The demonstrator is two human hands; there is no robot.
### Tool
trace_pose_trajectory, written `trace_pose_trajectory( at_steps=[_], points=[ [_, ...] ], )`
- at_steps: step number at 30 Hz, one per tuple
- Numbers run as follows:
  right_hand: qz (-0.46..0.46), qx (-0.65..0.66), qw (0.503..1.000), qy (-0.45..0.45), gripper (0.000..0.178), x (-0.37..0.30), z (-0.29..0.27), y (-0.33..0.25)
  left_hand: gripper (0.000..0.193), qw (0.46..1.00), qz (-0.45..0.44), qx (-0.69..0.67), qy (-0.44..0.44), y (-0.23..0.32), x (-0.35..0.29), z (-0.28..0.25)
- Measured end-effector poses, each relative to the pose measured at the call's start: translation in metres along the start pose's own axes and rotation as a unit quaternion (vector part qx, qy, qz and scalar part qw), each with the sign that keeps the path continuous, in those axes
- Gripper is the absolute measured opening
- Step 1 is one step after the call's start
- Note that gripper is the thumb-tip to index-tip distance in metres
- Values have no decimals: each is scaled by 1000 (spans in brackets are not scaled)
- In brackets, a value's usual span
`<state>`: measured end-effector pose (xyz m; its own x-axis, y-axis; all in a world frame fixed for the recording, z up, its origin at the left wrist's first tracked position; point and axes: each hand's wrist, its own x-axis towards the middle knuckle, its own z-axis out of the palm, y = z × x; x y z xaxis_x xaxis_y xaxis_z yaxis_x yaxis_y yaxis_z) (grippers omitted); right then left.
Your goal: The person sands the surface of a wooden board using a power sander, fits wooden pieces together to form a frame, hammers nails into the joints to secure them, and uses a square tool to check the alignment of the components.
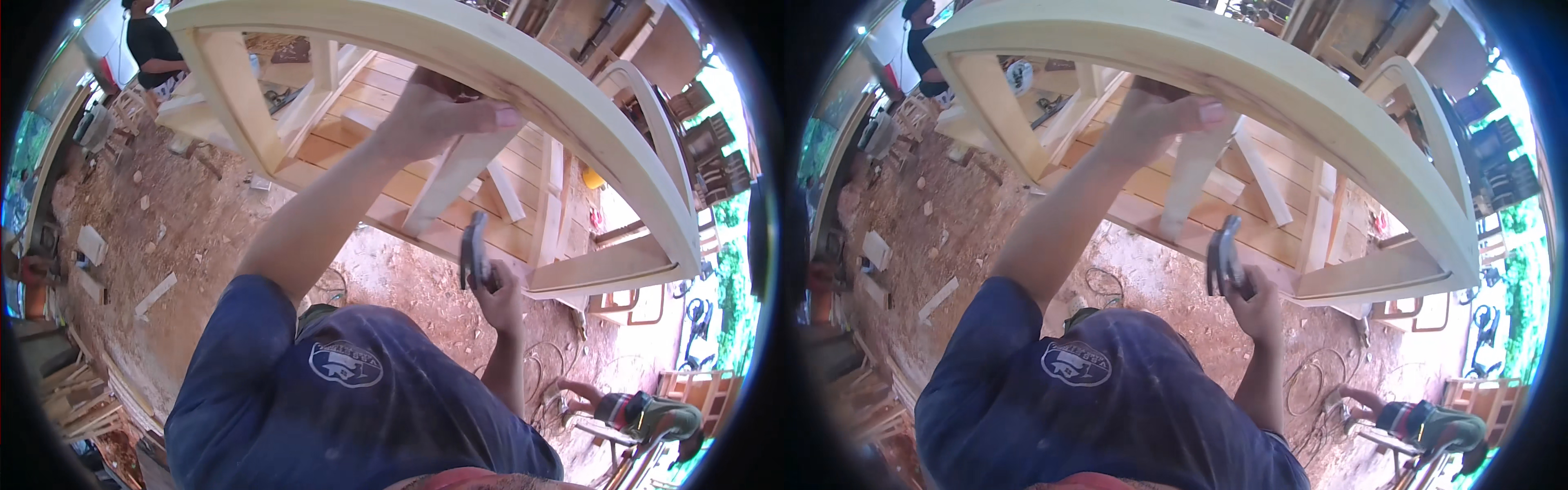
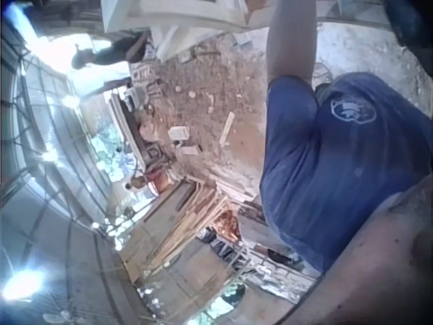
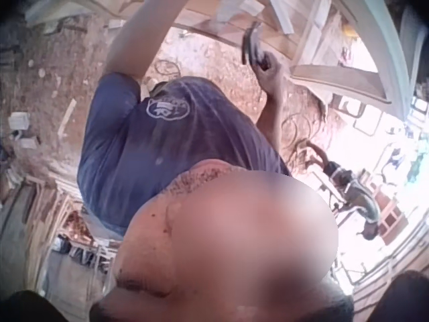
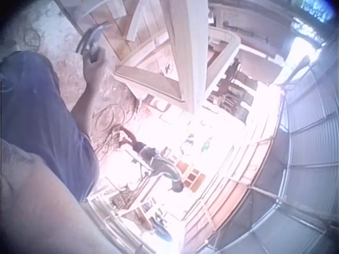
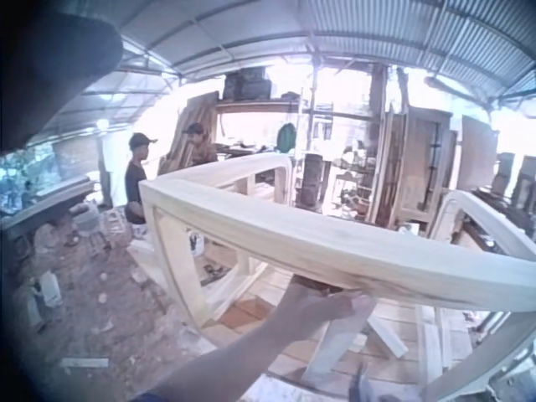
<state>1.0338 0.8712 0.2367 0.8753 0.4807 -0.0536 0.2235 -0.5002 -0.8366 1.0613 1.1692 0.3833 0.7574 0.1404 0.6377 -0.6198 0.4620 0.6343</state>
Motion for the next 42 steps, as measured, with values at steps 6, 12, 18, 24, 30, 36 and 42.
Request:
trace_pose_trajectory(
  at_steps=[6, 12, 18, 24, 30, 36, 42],
  points=[
    [-26, -131, 986, 101, 27, 22, 11, 27, 52, 999, 11, 3, 36, 2, 4, 17],
    [18, -193, 972, 134, 44, 39, 27, 48, 60, 999, -2, 29, 43, 11, -7, 9],
    [33, -289, 951, 102, 47, 41, 31, 29, 59, 999, -11, -31, 29, 12, -8, 6],
    [33, -342, 928, 142, 36, 43, 49, -19, 37, 995, -58, -65, -44, 12, 3, -11],
    [75, -132, 924, 350, 32, 10, 90, -47, 32, 992, -37, 24, -121, 7, 15, -7],
    [-159, -28, 899, 406, 47, -3, 101, -56, 36, 945, 99, 278, -143, 5, 9, -15],
    [-190, -149, 868, 433, 54, 18, 86, -98, 24, 991, 38, 112, -55, -1, 11, -3]
  ],
)
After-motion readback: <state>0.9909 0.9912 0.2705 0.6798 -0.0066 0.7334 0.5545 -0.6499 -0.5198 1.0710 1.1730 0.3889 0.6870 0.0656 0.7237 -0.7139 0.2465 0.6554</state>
